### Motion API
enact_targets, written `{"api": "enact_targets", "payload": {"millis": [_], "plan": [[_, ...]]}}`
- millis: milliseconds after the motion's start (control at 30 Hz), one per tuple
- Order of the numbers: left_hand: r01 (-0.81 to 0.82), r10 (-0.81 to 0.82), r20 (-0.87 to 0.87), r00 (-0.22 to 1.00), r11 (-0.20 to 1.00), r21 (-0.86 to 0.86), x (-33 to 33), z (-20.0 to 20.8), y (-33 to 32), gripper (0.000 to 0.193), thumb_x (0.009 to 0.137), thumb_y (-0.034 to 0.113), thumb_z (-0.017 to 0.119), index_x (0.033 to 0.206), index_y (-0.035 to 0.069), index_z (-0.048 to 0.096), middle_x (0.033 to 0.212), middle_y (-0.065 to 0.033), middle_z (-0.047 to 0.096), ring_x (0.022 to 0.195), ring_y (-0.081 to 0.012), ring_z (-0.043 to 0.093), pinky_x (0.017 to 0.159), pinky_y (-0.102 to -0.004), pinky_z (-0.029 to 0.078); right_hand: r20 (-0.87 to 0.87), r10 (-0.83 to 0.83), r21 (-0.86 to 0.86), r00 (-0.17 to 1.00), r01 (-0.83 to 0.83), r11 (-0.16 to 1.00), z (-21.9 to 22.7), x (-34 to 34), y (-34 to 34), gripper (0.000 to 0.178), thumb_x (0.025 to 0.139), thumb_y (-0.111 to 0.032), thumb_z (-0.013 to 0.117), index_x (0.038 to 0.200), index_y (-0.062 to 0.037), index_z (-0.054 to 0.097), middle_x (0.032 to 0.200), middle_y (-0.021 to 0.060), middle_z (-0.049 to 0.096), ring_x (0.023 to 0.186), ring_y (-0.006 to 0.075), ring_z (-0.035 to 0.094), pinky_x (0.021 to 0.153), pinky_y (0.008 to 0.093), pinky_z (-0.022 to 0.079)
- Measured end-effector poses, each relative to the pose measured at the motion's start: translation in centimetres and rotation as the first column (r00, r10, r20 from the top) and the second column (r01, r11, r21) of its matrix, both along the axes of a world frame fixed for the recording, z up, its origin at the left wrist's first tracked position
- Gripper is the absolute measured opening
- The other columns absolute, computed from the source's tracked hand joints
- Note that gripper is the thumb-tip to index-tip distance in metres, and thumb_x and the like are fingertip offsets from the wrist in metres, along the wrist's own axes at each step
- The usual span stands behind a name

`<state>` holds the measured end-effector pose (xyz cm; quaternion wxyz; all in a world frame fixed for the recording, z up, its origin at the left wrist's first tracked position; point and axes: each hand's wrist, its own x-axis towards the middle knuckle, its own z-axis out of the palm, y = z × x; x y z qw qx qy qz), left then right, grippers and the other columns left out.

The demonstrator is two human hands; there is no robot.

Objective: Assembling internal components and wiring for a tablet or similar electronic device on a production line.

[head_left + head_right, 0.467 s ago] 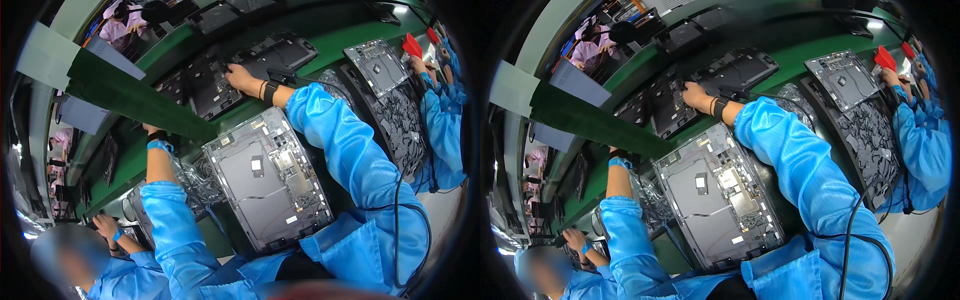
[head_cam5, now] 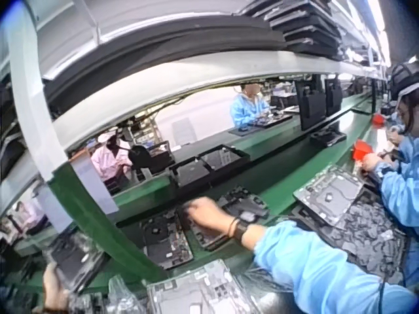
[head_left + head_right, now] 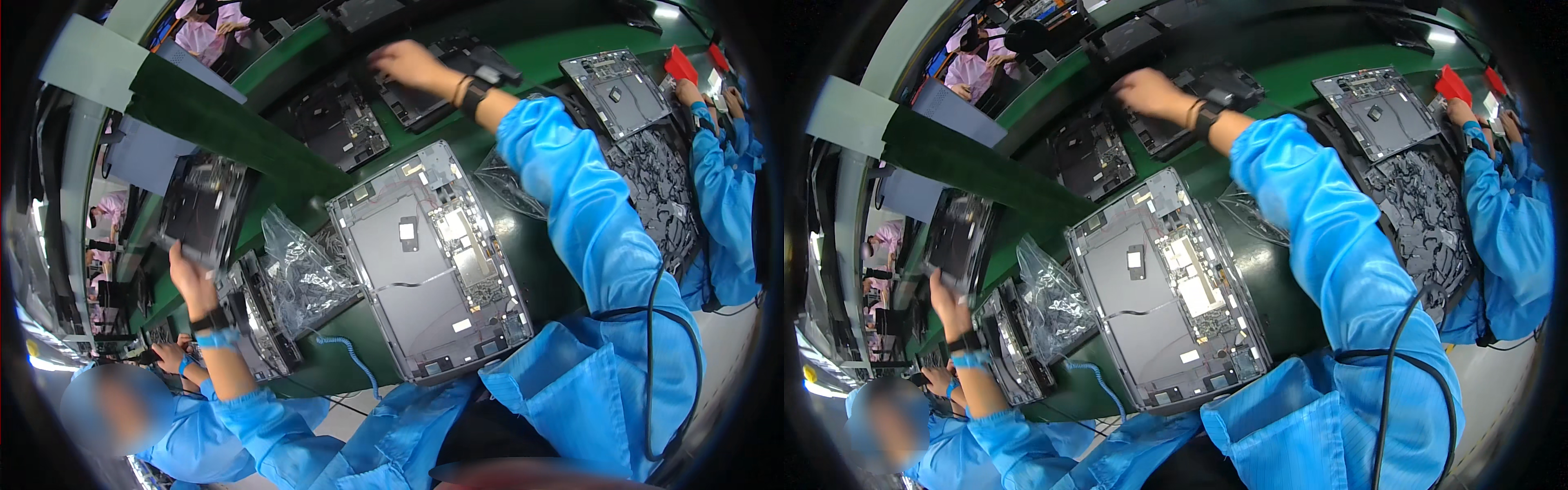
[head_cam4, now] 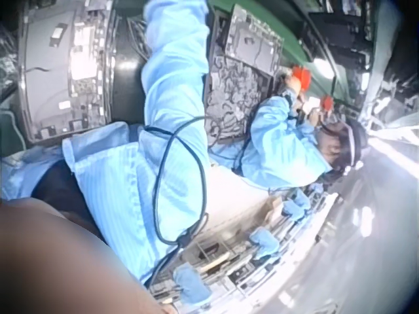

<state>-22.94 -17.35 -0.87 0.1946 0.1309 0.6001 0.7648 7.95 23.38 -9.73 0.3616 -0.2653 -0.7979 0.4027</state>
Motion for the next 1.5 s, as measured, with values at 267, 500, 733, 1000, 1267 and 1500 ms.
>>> {"api": "enact_targets", "payload": {"millis": [267,500,733,1000,1267,1500], "plan": [[0.092,-0.090,0.291,0.953,0.996,0.007,21.8,2.0,-10.7,0.048,0.090,0.037,0.052,0.123,0.002,0.052,0.110,-0.0109,0.062,0.094,-0.0239,0.064,0.080,-0.0356,0.054,0.700,-0.486,0.236,0.523,0.473,0.849,-3.3,14.9,7.6,0.060,0.074,-0.049,0.067,0.113,-0.0037,0.065,0.114,0.0221,0.063,0.108,0.0372,0.059,0.092,0.0415,0.047],[0.451,-0.452,0.008,0.892,0.889,-0.079,28.3,-0.7,-8.0,0.050,0.093,0.019,0.049,0.136,-0.004,0.039,0.127,-0.0132,0.054,0.112,-0.0191,0.053,0.097,-0.0296,0.039,0.459,-0.326,-0.218,0.827,0.461,0.860,-4.2,14.6,5.9,0.058,0.064,-0.026,0.082,0.098,0.0165,0.062,0.100,0.0245,0.065,0.094,0.0338,0.064,0.082,0.0381,0.048],[0.652,-0.655,0.108,0.748,0.755,0.067,27.2,-1.2,-2.5,0.044,0.096,0.016,0.050,0.135,-0.003,0.040,0.124,-0.0111,0.055,0.112,-0.0169,0.053,0.096,-0.0300,0.042,0.020,-0.197,-0.741,0.980,0.147,0.655,-2.0,14.9,5.0,0.021,0.081,-0.018,0.065,0.094,-0.0014,0.064,0.087,0.0081,0.066,0.081,0.0210,0.063,0.075,0.0371,0.048],[0.787,-0.803,-0.008,0.596,0.587,-0.191,25.8,-0.7,-3.1,0.062,0.094,0.008,0.048,0.146,-0.004,0.016,0.148,-0.0162,0.030,0.135,-0.0223,0.032,0.110,-0.0347,0.025,-0.300,-0.228,-0.784,0.926,-0.103,0.612,1.2,16.2,0.2,0.008,0.084,-0.018,0.060,0.085,-0.0099,0.061,0.081,-0.0003,0.065,0.073,0.0134,0.061,0.068,0.0312,0.050],[0.704,-0.693,-0.162,0.702,0.710,0.009,26.7,3.1,-1.4,0.060,0.094,0.020,0.053,0.141,-0.008,0.028,0.146,-0.0243,0.030,0.136,-0.0302,0.032,0.110,-0.0431,0.029,-0.638,-0.326,-0.610,0.697,-0.199,0.767,9.2,19.0,-14.0,0.018,0.087,-0.021,0.061,0.098,-0.0072,0.059,0.093,0.0021,0.063,0.083,0.0134,0.059,0.077,0.0301,0.047],[0.775,-0.824,0.040,0.565,0.547,0.316,31.6,4.1,6.1,0.039,0.097,0.026,0.051,0.118,-0.006,0.051,0.124,-0.0201,0.053,0.109,-0.0274,0.055,0.094,-0.0421,0.046,-0.719,-0.276,-0.497,0.638,-0.194,0.846,11.5,17.9,-31.8,0.037,0.097,-0.027,0.048,0.126,-0.0035,0.047,0.119,0.0074,0.058,0.108,0.0190,0.058,0.094,0.0338,0.045]]}}
